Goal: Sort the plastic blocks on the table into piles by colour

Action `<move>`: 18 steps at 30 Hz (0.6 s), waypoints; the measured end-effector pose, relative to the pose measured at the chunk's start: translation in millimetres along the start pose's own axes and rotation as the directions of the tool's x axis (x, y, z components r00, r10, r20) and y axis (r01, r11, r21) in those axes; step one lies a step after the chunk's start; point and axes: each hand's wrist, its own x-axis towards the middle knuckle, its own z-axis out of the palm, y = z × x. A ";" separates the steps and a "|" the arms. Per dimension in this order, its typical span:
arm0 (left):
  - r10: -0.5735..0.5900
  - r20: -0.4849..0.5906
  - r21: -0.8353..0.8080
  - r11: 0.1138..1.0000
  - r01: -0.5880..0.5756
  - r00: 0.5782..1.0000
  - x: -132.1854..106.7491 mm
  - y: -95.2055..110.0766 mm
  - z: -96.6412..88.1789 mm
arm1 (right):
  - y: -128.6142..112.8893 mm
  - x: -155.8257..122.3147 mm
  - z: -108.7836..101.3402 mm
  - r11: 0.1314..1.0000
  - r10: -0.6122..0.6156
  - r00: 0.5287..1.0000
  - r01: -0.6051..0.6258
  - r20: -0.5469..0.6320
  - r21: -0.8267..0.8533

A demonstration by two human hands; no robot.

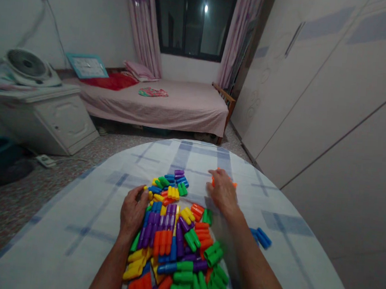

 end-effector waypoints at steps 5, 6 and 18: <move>-0.017 0.001 -0.004 1.000 0.017 1.000 0.4 -2.3 0.9 | -32.5 22.3 43.1 0.875 -0.445 0.880 0.388 0.164 0.289; -0.015 0.001 -0.006 1.000 0.015 1.000 0.4 -2.4 1.0 | -35.2 24.9 51.1 0.871 -0.456 0.872 0.397 0.178 0.289; 0.006 -0.021 0.007 1.000 -0.005 1.000 -0.1 -0.3 1.6 | -41.2 17.8 51.9 0.964 -0.264 0.937 0.263 0.228 0.033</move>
